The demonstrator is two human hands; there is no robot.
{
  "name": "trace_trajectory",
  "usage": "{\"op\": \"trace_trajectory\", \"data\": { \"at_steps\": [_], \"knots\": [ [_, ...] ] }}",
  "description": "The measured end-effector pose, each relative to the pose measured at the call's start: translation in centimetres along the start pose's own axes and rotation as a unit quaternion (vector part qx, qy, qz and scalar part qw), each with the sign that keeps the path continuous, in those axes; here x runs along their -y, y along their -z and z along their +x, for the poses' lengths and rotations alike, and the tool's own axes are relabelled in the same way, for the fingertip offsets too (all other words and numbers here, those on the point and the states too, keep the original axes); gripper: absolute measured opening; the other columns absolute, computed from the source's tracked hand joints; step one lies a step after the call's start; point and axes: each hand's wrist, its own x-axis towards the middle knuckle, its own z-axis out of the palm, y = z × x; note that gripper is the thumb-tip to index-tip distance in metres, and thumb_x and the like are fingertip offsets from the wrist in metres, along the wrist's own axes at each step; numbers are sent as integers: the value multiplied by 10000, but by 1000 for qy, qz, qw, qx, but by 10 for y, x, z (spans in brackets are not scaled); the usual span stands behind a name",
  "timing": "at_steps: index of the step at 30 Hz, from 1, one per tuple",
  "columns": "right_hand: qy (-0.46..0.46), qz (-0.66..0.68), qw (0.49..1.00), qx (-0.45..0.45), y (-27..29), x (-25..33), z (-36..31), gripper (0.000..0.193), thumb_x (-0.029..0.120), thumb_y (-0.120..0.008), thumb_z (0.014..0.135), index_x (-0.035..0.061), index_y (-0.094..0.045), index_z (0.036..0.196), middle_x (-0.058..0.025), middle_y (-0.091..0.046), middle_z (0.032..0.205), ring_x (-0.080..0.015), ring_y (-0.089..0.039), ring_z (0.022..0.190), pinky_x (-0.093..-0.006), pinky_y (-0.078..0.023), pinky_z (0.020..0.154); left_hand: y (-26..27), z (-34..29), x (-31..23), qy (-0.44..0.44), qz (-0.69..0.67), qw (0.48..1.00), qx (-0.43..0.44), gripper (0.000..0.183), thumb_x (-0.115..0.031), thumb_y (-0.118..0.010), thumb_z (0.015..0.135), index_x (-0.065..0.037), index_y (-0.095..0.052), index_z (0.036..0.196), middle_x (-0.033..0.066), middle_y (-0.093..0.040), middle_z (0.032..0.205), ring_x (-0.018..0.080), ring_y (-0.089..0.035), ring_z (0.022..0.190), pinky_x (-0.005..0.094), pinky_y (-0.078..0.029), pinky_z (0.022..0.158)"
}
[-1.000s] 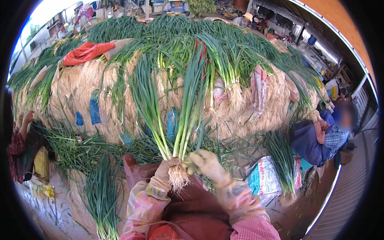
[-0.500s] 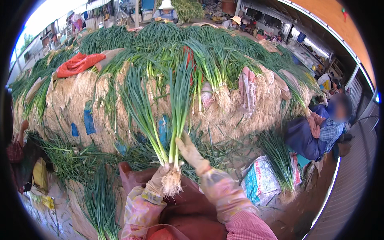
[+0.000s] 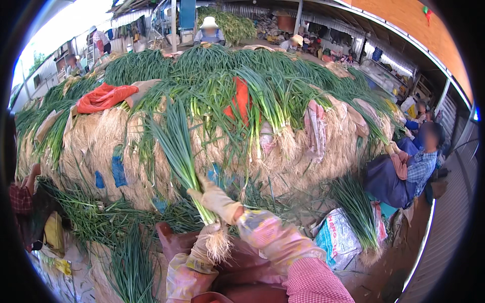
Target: The person trims the roots of green onions by hand, repeatedly picking up bunches, removing root material, and placing the trimmed onions aside. The work occurs in a covered market area with large piles of green onions and other workers nearby.
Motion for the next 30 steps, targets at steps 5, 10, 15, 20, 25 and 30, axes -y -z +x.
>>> {"op": "trace_trajectory", "data": {
  "at_steps": [5, 10, 15, 20, 25, 30],
  "knots": [
    [6, -66, 929, -365, 70, -53, 19, 651, 248, -725, 822, -27, -458, 1348, -268, -527, 1307, -350, -507, 1236, -361, -403, 1045, -33, -15, -13, -84, 94, 991, 42, 407, -156, -664, 783, 51, -596, 1127, 64, -575, 746, 146, -548, 597, 270, -468, 535],
    [-328, -28, 937, -117, 135, -133, 43, 384, 237, -685, 856, -7, -634, 1148, -188, -675, 1069, -289, -678, 933, -344, -546, 751, -31, -7, -10, -60, 33, 993, 93, 508, -172, -666, 778, 66, -558, 1214, 80, -566, 745, 160, -543, 598, 272, -460, 526],
    [128, -353, 864, -337, 131, -49, -3, 123, 187, -647, 895, 76, -665, 944, -101, -638, 655, -216, -642, 583, -360, -496, 512, -30, -5, -7, -125, -12, 989, 82, 562, -143, -644, 791, 45, -501, 1301, 164, -666, 938, 258, -657, 715, 319, -566, 643],
    [182, -195, 922, -281, 87, -47, -70, 116, 165, -680, 865, 114, -588, 914, -86, -601, 616, -252, -600, 488, -364, -456, 444, -54, 8, -3, -120, 26, 990, 68, 748, -129, -644, 769, 6, -362, 1448, 176, -435, 1443, 303, -447, 1318, 387, -474, 1003],
    [184, -222, 943, -168, 54, -47, -117, 100, 103, -637, 845, 98, -597, 937, -84, -601, 687, -245, -592, 508, -373, -462, 450, -32, 21, 5, -119, 60, 989, 61, 678, -108, -626, 810, 8, -377, 1430, 147, -504, 1359, 269, -507, 1241, 392, -435, 1028],
    [225, -189, 951, -97, 40, -41, -130, 141, 96, -580, 850, 97, -618, 986, -91, -633, 748, -253, -636, 649, -371, -492, 540, -5, 24, 11, -66, 72, 995, 5, 469, -82, -591, 850, 26, -497, 1297, 148, -617, 1171, 264, -627, 1041, 392, -512, 952]
  ]
}}
